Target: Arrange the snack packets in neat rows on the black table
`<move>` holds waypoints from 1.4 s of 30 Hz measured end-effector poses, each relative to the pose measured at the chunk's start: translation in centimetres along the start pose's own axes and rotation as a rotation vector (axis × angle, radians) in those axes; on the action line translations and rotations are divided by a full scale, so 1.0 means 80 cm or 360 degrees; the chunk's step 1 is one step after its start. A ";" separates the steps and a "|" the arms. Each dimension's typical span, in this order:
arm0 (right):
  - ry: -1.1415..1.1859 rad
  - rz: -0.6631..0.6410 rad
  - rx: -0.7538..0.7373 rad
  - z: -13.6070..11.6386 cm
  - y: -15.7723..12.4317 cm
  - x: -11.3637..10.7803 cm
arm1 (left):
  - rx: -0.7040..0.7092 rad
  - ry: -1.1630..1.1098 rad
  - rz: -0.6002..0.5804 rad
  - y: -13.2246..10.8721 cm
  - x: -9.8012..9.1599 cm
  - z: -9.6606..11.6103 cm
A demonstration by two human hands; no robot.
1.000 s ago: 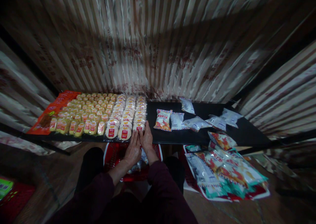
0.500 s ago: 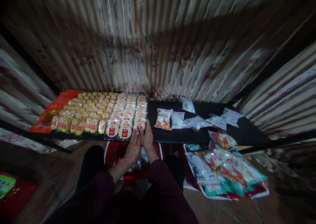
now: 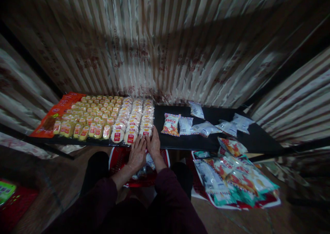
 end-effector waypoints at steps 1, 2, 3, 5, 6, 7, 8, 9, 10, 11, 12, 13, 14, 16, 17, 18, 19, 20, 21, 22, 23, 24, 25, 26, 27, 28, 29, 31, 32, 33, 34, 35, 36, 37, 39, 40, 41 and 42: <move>-0.0008 -0.0004 -0.0004 0.000 -0.001 0.000 | 0.0007 0.0006 0.0005 0.000 0.000 0.000; -0.0018 -0.0004 -0.0004 0.000 -0.002 -0.001 | 0.0012 0.0013 0.0008 -0.001 0.000 -0.001; -0.0031 0.0001 -0.0002 0.001 -0.003 -0.002 | 0.0014 0.0020 0.0011 -0.002 0.000 -0.001; -0.0062 0.0013 -0.0002 0.002 -0.006 -0.004 | 0.0014 0.0030 0.0014 -0.003 -0.001 -0.001; -0.0075 0.0018 -0.0006 0.002 -0.007 -0.005 | 0.0017 0.0033 0.0016 -0.003 -0.002 -0.001; -0.0087 0.0022 -0.0012 0.002 -0.008 -0.006 | 0.0021 0.0036 0.0018 -0.003 -0.003 0.000; -0.0096 0.0026 -0.0019 0.002 -0.008 -0.007 | 0.0028 0.0037 0.0021 -0.004 -0.004 0.000; -0.0104 0.0030 -0.0024 0.002 -0.009 -0.008 | 0.0035 0.0036 0.0023 -0.004 -0.005 0.001; -0.0109 0.0037 -0.0028 0.001 -0.010 -0.009 | 0.0042 0.0034 0.0027 -0.004 -0.006 0.002; -0.0114 0.0047 -0.0032 0.000 -0.011 -0.010 | 0.0048 0.0030 0.0029 -0.005 -0.006 0.002; -0.0119 0.0058 -0.0034 0.000 -0.011 -0.012 | 0.0052 0.0025 0.0033 -0.005 -0.007 0.003; -0.0126 0.0069 -0.0035 -0.001 -0.013 -0.013 | 0.0054 0.0018 0.0037 -0.006 -0.007 0.003; -0.0137 0.0074 -0.0041 -0.002 -0.014 -0.014 | 0.0053 0.0011 0.0043 -0.007 -0.007 0.003; -0.0173 0.0074 -0.0068 -0.005 -0.016 -0.015 | 0.0037 -0.0006 0.0064 -0.008 -0.008 0.000; -0.0195 0.0065 -0.0095 -0.007 -0.016 -0.014 | 0.0021 -0.0014 0.0080 -0.009 -0.009 -0.002; -0.0218 0.0056 -0.0128 -0.010 -0.016 -0.013 | 0.0000 -0.0023 0.0097 -0.008 -0.011 -0.005; -0.0240 0.0049 -0.0161 -0.012 -0.016 -0.012 | -0.0025 -0.0028 0.0114 -0.008 -0.013 -0.009; -0.0262 0.0045 -0.0189 -0.015 -0.015 -0.011 | -0.0054 -0.0029 0.0129 -0.006 -0.016 -0.013; -0.0285 0.0042 -0.0208 -0.017 -0.013 -0.009 | -0.0085 -0.0026 0.0143 -0.003 -0.020 -0.018; -0.0312 0.0039 -0.0219 -0.020 -0.010 -0.007 | -0.0115 -0.0021 0.0156 0.001 -0.024 -0.022; -0.0345 0.0034 -0.0225 -0.023 -0.006 -0.005 | -0.0141 -0.0015 0.0169 0.006 -0.027 -0.027; -0.0383 0.0025 -0.0230 -0.026 -0.002 -0.003 | -0.0163 -0.0011 0.0186 0.011 -0.031 -0.032; -0.0422 0.0009 -0.0242 -0.030 0.003 0.000 | -0.0182 -0.0008 0.0203 0.018 -0.034 -0.037; -0.0461 -0.0010 -0.0261 -0.035 0.008 0.003 | -0.0201 -0.0006 0.0220 0.024 -0.037 -0.042; -0.0497 -0.0030 -0.0287 -0.041 0.013 0.007 | -0.0219 -0.0007 0.0238 0.031 -0.039 -0.046; -0.0530 -0.0049 -0.0317 -0.047 0.018 0.010 | -0.0238 -0.0008 0.0251 0.038 -0.040 -0.051; -0.0561 -0.0063 -0.0344 -0.051 0.022 0.013 | -0.0261 -0.0011 0.0261 0.045 -0.040 -0.056; -0.0630 -0.0071 -0.0368 -0.057 0.030 0.019 | -0.0316 -0.0017 0.0270 0.057 -0.040 -0.065; -0.0671 -0.0070 -0.0363 -0.057 0.033 0.022 | -0.0341 -0.0017 0.0273 0.062 -0.041 -0.069; -0.0712 -0.0072 -0.0353 -0.056 0.036 0.024 | -0.0360 -0.0011 0.0273 0.066 -0.041 -0.072; -0.0753 -0.0074 -0.0341 -0.053 0.038 0.027 | -0.0369 0.0000 0.0270 0.070 -0.042 -0.074; -0.0792 -0.0078 -0.0333 -0.051 0.040 0.029 | -0.0368 0.0014 0.0265 0.073 -0.042 -0.075; -0.0825 -0.0082 -0.0334 -0.048 0.042 0.032 | -0.0363 0.0028 0.0255 0.075 -0.042 -0.076; -0.0850 -0.0087 -0.0348 -0.045 0.044 0.034 | -0.0356 0.0041 0.0240 0.077 -0.042 -0.076; -0.0880 -0.0118 -0.0424 -0.042 0.046 0.039 | -0.0355 0.0052 0.0202 0.079 -0.039 -0.077; -0.0884 -0.0142 -0.0477 -0.041 0.047 0.042 | -0.0359 0.0052 0.0187 0.079 -0.037 -0.078; -0.0880 -0.0167 -0.0531 -0.041 0.047 0.045 | -0.0366 0.0050 0.0177 0.079 -0.035 -0.079; -0.0872 -0.0190 -0.0576 -0.040 0.047 0.047 | -0.0370 0.0047 0.0173 0.079 -0.033 -0.080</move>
Point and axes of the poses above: each hand's wrist, its own y-axis towards the middle knuckle, its own x-axis out of the palm, z = x × y, the point moved 7 cm from there along y, towards the middle knuckle, and after that the axes turned 3 degrees about -x, right-handed, at the moved point
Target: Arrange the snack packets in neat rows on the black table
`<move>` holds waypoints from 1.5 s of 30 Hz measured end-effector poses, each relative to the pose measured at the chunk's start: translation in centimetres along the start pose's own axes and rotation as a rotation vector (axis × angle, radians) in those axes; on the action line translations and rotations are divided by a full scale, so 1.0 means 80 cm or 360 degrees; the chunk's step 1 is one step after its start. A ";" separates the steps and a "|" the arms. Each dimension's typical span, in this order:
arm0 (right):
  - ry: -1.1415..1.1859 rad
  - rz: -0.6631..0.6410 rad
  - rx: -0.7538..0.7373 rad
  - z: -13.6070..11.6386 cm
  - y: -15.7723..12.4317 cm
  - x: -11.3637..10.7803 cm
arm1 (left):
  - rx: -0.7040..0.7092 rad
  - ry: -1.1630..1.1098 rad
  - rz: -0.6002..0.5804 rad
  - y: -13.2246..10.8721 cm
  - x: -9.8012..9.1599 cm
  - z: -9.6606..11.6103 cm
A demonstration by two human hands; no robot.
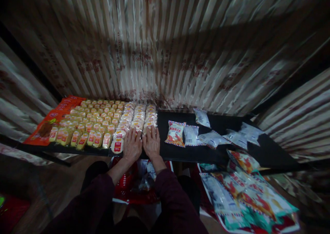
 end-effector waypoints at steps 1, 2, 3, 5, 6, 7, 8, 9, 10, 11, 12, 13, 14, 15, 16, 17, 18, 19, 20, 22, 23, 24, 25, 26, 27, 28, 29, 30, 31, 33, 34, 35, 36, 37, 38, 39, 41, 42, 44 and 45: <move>0.0009 -0.0006 -0.0035 0.000 0.000 0.002 | -0.0002 -0.0001 0.0001 0.000 0.002 -0.001; 0.0018 -0.0008 -0.0054 0.000 0.001 0.003 | -0.0003 0.0000 0.0003 -0.001 0.003 -0.002; 0.0028 -0.0009 -0.0063 0.000 0.001 0.003 | -0.0001 0.0002 0.0005 -0.001 0.005 -0.002; 0.0046 -0.0014 -0.0078 0.000 0.002 0.003 | 0.0001 0.0009 0.0007 -0.002 0.006 -0.002; 0.0054 -0.0016 -0.0083 0.000 0.002 0.002 | 0.0000 0.0012 0.0004 -0.002 0.006 -0.002; 0.0062 -0.0019 -0.0085 -0.001 0.003 0.001 | -0.0006 0.0014 0.0001 -0.002 0.006 -0.002; 0.0067 -0.0023 -0.0084 -0.001 0.003 0.000 | -0.0014 0.0016 -0.0003 -0.002 0.006 -0.002; 0.0071 -0.0027 -0.0080 -0.002 0.003 -0.002 | -0.0020 0.0017 -0.0007 -0.002 0.005 -0.002; 0.0073 -0.0026 -0.0071 -0.002 0.002 -0.004 | -0.0020 0.0018 -0.0010 -0.002 0.005 -0.002; 0.0073 -0.0017 -0.0054 -0.003 0.001 -0.006 | -0.0016 0.0019 -0.0012 -0.002 0.004 -0.001; 0.0074 -0.0002 -0.0032 -0.002 0.000 -0.009 | -0.0009 0.0020 -0.0011 -0.002 0.002 0.000; 0.0073 0.0019 -0.0005 -0.002 -0.001 -0.012 | -0.0002 0.0022 -0.0010 -0.003 0.001 0.000; 0.0070 0.0038 0.0025 -0.002 -0.003 -0.014 | 0.0004 0.0024 -0.0006 -0.003 0.000 0.001; 0.0065 0.0051 0.0057 -0.001 -0.005 -0.016 | 0.0006 0.0026 -0.0002 -0.003 -0.001 0.002; 0.0056 0.0057 0.0089 0.000 -0.007 -0.017 | 0.0006 0.0027 0.0003 -0.003 -0.003 0.003; 0.0045 0.0055 0.0121 0.001 -0.008 -0.018 | 0.0006 0.0027 0.0008 -0.003 -0.004 0.004; 0.0031 0.0049 0.0154 0.003 -0.009 -0.019 | 0.0007 0.0027 0.0011 -0.003 -0.004 0.005; 0.0016 0.0043 0.0188 0.005 -0.010 -0.019 | 0.0010 0.0026 0.0013 -0.003 -0.005 0.006; 0.0002 0.0037 0.0220 0.007 -0.010 -0.020 | 0.0013 0.0027 0.0015 -0.002 -0.005 0.007; -0.0017 0.0025 0.0270 0.011 -0.009 -0.021 | 0.0030 0.0028 0.0022 -0.001 -0.005 0.010; -0.0023 0.0016 0.0289 0.013 -0.007 -0.021 | 0.0042 0.0028 0.0027 0.001 -0.004 0.011; -0.0028 0.0003 0.0304 0.015 -0.005 -0.021 | 0.0053 0.0029 0.0033 0.003 -0.004 0.012; -0.0031 -0.0014 0.0320 0.016 -0.003 -0.020 | 0.0059 0.0028 0.0040 0.006 -0.003 0.013; -0.0035 -0.0033 0.0340 0.018 0.000 -0.020 | 0.0053 0.0026 0.0047 0.009 -0.003 0.013; -0.0037 -0.0057 0.0365 0.019 0.003 -0.019 | 0.0039 0.0023 0.0054 0.014 -0.003 0.012; -0.0037 -0.0085 0.0393 0.021 0.006 -0.017 | 0.0019 0.0017 0.0059 0.019 -0.003 0.010; -0.0032 -0.0116 0.0424 0.023 0.010 -0.016 | 0.0001 0.0010 0.0060 0.025 -0.003 0.009; -0.0022 -0.0149 0.0458 0.024 0.013 -0.015 | -0.0013 0.0002 0.0058 0.030 -0.003 0.008; -0.0007 -0.0182 0.0493 0.026 0.017 -0.013 | -0.0021 -0.0007 0.0054 0.036 -0.003 0.007; 0.0034 -0.0247 0.0553 0.028 0.024 -0.011 | -0.0032 -0.0021 0.0047 0.045 -0.002 0.006; 0.0057 -0.0275 0.0577 0.029 0.027 -0.010 | -0.0039 -0.0025 0.0046 0.049 -0.002 0.005; 0.0084 -0.0300 0.0591 0.030 0.030 -0.009 | -0.0044 -0.0026 0.0045 0.051 -0.001 0.004; 0.0110 -0.0319 0.0597 0.031 0.033 -0.007 | -0.0047 -0.0026 0.0045 0.053 0.000 0.003; 0.0137 -0.0333 0.0596 0.031 0.035 -0.005 | -0.0043 -0.0024 0.0045 0.054 0.002 0.002; 0.0163 -0.0340 0.0592 0.032 0.037 -0.004 | -0.0038 -0.0018 0.0045 0.054 0.003 0.002; 0.0192 -0.0345 0.0581 0.033 0.039 -0.001 | -0.0032 -0.0010 0.0044 0.054 0.004 0.002; 0.0257 -0.0336 0.0543 0.034 0.040 0.003 | -0.0028 0.0011 0.0037 0.053 0.007 0.002; 0.0290 -0.0319 0.0519 0.035 0.041 0.005 | -0.0026 0.0019 0.0030 0.053 0.007 0.002; 0.0344 -0.0260 0.0455 0.034 0.042 0.006 | -0.0024 0.0024 0.0019 0.052 0.008 0.002; 0.0360 -0.0224 0.0424 0.033 0.042 0.006 | -0.0022 0.0023 0.0015 0.052 0.008 0.002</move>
Point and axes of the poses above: each hand's wrist, its own y-axis towards the middle knuckle, its own x-axis out of the palm, z = x × y, the point moved 7 cm from there along y, towards the middle knuckle, and after that the axes turned 3 degrees about -x, right-handed, at the moved point
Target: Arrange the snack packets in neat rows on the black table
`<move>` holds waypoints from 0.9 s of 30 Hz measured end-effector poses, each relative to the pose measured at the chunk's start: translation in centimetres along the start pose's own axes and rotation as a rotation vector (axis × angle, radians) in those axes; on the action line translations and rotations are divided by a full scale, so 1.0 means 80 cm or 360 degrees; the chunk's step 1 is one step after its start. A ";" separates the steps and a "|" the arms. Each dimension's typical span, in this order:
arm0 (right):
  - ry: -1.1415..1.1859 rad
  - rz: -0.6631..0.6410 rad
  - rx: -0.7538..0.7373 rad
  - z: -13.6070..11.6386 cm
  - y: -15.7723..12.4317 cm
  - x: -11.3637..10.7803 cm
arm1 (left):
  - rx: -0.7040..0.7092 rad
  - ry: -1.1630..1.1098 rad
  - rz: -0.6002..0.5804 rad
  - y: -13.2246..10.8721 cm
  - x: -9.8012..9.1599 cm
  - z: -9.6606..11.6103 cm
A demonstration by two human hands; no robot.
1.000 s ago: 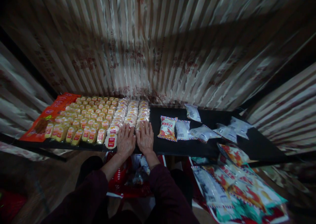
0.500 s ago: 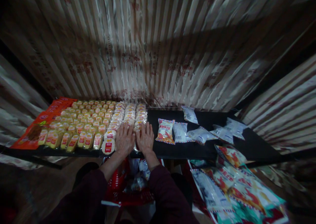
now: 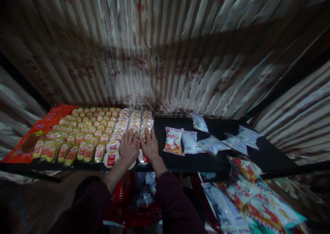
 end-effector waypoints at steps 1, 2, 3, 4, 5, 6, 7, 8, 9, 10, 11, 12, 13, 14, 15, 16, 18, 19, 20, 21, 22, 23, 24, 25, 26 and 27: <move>0.0011 0.0026 -0.0029 -0.001 0.000 0.000 | -0.0001 -0.0001 -0.0003 0.000 0.000 0.000; 0.0017 0.0045 -0.0051 -0.002 0.000 -0.001 | -0.0005 0.0001 -0.0008 0.000 0.000 0.000; 0.0020 0.0057 -0.0063 -0.002 0.000 -0.001 | -0.0009 0.0004 -0.0013 0.000 0.000 0.000; 0.0023 0.0061 -0.0069 -0.002 -0.001 -0.001 | -0.0012 0.0008 -0.0016 0.000 0.000 0.000; 0.0025 0.0062 -0.0071 -0.002 -0.001 -0.001 | -0.0012 0.0012 -0.0019 0.000 0.000 0.001; 0.0030 0.0059 -0.0070 -0.002 -0.001 -0.001 | -0.0013 0.0014 -0.0020 0.001 0.000 0.001; 0.0036 0.0053 -0.0070 -0.002 -0.001 -0.001 | -0.0012 0.0014 -0.0019 0.001 -0.001 0.002; 0.0041 0.0045 -0.0069 -0.002 0.000 -0.001 | -0.0009 0.0016 -0.0020 0.001 -0.001 0.002; 0.0044 0.0033 -0.0065 -0.002 0.000 -0.001 | -0.0008 0.0018 -0.0021 0.001 -0.002 0.003; 0.0041 0.0022 -0.0055 -0.002 0.000 -0.001 | -0.0007 0.0021 -0.0021 0.001 -0.003 0.003; 0.0034 0.0013 -0.0036 -0.001 -0.001 -0.002 | -0.0006 0.0023 -0.0018 0.001 -0.004 0.003; 0.0026 0.0005 -0.0015 0.000 -0.001 -0.002 | -0.0006 0.0025 -0.0012 0.001 -0.005 0.004; 0.0018 0.0004 0.0010 0.002 -0.001 -0.003 | -0.0006 0.0026 -0.0005 0.001 -0.006 0.003; 0.0013 0.0008 0.0036 0.004 -0.002 -0.003 | -0.0006 0.0026 0.0004 0.001 -0.006 0.003; 0.0009 0.0016 0.0057 0.005 -0.002 -0.004 | -0.0004 0.0027 0.0009 0.001 -0.007 0.003; 0.0003 0.0026 0.0073 0.007 -0.003 -0.006 | 0.0001 0.0028 0.0011 0.000 -0.007 0.004; -0.0014 0.0050 0.0079 0.009 -0.003 -0.008 | 0.0003 0.0025 0.0010 0.001 -0.008 0.004; -0.0026 0.0063 0.0073 0.010 -0.002 -0.009 | 0.0001 0.0021 0.0013 0.002 -0.009 0.005; -0.0037 0.0078 0.0068 0.010 -0.002 -0.010 | -0.0003 0.0016 0.0019 0.003 -0.010 0.005; -0.0046 0.0094 0.0067 0.012 -0.001 -0.011 | -0.0006 0.0010 0.0027 0.005 -0.012 0.006; -0.0052 0.0111 0.0072 0.013 0.000 -0.012 | -0.0010 0.0005 0.0035 0.008 -0.014 0.006; -0.0058 0.0126 0.0079 0.015 0.002 -0.013 | -0.0014 0.0000 0.0039 0.011 -0.016 0.006; -0.0061 0.0141 0.0086 0.018 0.004 -0.015 | -0.0016 -0.0005 0.0037 0.014 -0.018 0.007; -0.0059 0.0152 0.0087 0.020 0.007 -0.015 | -0.0025 -0.0011 0.0030 0.018 -0.019 0.006; -0.0051 0.0160 0.0084 0.022 0.011 -0.016 | -0.0032 -0.0018 0.0017 0.023 -0.020 0.006; -0.0039 0.0165 0.0080 0.025 0.014 -0.016 | -0.0042 -0.0025 0.0003 0.028 -0.020 0.005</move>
Point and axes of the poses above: each hand's wrist, its own y-axis towards the middle knuckle, its own x-axis out of the palm, z = x × y, the point moved 7 cm from there along y, towards the middle knuckle, and after that the axes turned 3 degrees about -x, right-handed, at the moved point
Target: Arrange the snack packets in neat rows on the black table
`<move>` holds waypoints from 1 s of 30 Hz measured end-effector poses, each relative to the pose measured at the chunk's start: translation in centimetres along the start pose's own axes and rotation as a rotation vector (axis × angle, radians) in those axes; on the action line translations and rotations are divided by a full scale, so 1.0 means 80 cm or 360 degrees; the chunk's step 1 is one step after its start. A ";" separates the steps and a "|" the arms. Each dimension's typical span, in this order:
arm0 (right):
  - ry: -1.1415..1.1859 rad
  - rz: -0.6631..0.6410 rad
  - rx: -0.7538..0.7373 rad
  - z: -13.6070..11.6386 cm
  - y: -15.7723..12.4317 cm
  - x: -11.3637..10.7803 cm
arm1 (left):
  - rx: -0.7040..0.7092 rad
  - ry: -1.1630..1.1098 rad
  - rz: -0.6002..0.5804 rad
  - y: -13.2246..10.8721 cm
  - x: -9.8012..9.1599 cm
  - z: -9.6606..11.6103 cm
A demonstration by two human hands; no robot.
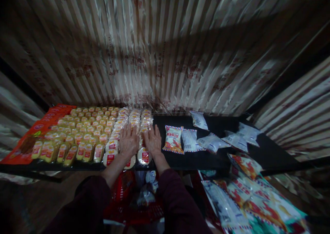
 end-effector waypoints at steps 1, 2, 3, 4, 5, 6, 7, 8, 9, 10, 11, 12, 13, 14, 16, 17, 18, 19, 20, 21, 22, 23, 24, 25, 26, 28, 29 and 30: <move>0.0016 0.0000 -0.0005 0.002 0.004 0.001 | -0.0012 -0.0004 -0.0014 0.005 0.000 -0.001; 0.0033 -0.0007 -0.0008 0.004 0.009 0.003 | -0.0022 -0.0005 -0.0030 0.011 0.001 -0.003; 0.0050 -0.0019 -0.0007 0.007 0.014 0.005 | -0.0030 -0.0005 -0.0047 0.017 0.003 -0.004; 0.0067 -0.0038 -0.0006 0.008 0.020 0.008 | -0.0033 -0.0004 -0.0063 0.022 0.005 -0.005; 0.0085 -0.0060 -0.0003 0.010 0.025 0.011 | -0.0030 -0.0003 -0.0085 0.028 0.008 -0.006; 0.0107 -0.0084 0.0006 0.012 0.031 0.015 | -0.0026 -0.0002 -0.0113 0.033 0.011 -0.006; 0.0131 -0.0100 0.0021 0.014 0.036 0.019 | -0.0022 -0.0001 -0.0145 0.038 0.016 -0.006; 0.0157 -0.0107 0.0035 0.016 0.042 0.023 | -0.0021 0.0003 -0.0180 0.042 0.020 -0.006; 0.0183 -0.0112 0.0044 0.018 0.047 0.027 | -0.0025 0.0010 -0.0215 0.046 0.024 -0.007; 0.0205 -0.0114 0.0047 0.020 0.052 0.030 | -0.0027 0.0018 -0.0247 0.048 0.029 -0.007; 0.0220 -0.0124 0.0041 0.022 0.056 0.034 | -0.0026 0.0027 -0.0273 0.051 0.033 -0.007; 0.0222 -0.0146 0.0028 0.024 0.060 0.039 | -0.0021 0.0037 -0.0294 0.052 0.036 -0.007; 0.0213 -0.0176 0.0012 0.026 0.063 0.043 | -0.0012 0.0047 -0.0311 0.053 0.039 -0.008; 0.0195 -0.0212 -0.0002 0.028 0.065 0.048 | -0.0002 0.0058 -0.0322 0.053 0.042 -0.008; 0.0158 -0.0273 -0.0026 0.031 0.068 0.054 | 0.0019 0.0079 -0.0326 0.053 0.046 -0.010; 0.0150 -0.0290 -0.0032 0.032 0.069 0.056 | 0.0028 0.0088 -0.0323 0.052 0.047 -0.010; 0.0154 -0.0297 -0.0030 0.033 0.069 0.057 | 0.0031 0.0094 -0.0315 0.052 0.047 -0.011; 0.0164 -0.0296 -0.0021 0.033 0.069 0.057 | 0.0030 0.0099 -0.0306 0.051 0.048 -0.012; 0.0175 -0.0290 -0.0004 0.034 0.069 0.057 | 0.0027 0.0104 -0.0301 0.051 0.048 -0.012; 0.0185 -0.0281 0.0016 0.035 0.069 0.057 | 0.0021 0.0110 -0.0298 0.050 0.048 -0.013; 0.0194 -0.0272 0.0032 0.035 0.069 0.057 | 0.0016 0.0116 -0.0295 0.050 0.049 -0.013; 0.0199 -0.0260 0.0044 0.036 0.068 0.057 | 0.0014 0.0121 -0.0293 0.050 0.049 -0.013; 0.0199 -0.0248 0.0045 0.036 0.068 0.056 | 0.0015 0.0125 -0.0290 0.050 0.049 -0.013; 0.0195 -0.0235 0.0036 0.035 0.068 0.056 | 0.0017 0.0126 -0.0285 0.049 0.049 -0.012; 0.0193 -0.0222 0.0024 0.035 0.068 0.056 | 0.0018 0.0124 -0.0276 0.049 0.049 -0.012; 0.0200 -0.0210 0.0023 0.034 0.067 0.054 | 0.0015 0.0115 -0.0252 0.049 0.048 -0.012; 0.0214 -0.0217 0.0034 0.034 0.067 0.054 | 0.0015 0.0112 -0.0239 0.049 0.047 -0.013; 0.0234 -0.0234 0.0049 0.033 0.067 0.053 | 0.0017 0.0110 -0.0229 0.049 0.047 -0.013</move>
Point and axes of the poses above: each hand's wrist, its own y-axis towards the middle knuckle, its own x-axis out of the palm, z = x × y, the point moved 7 cm from there along y, towards the middle knuckle, and after that the axes turned 3 degrees about -x, right-handed, at the moved point
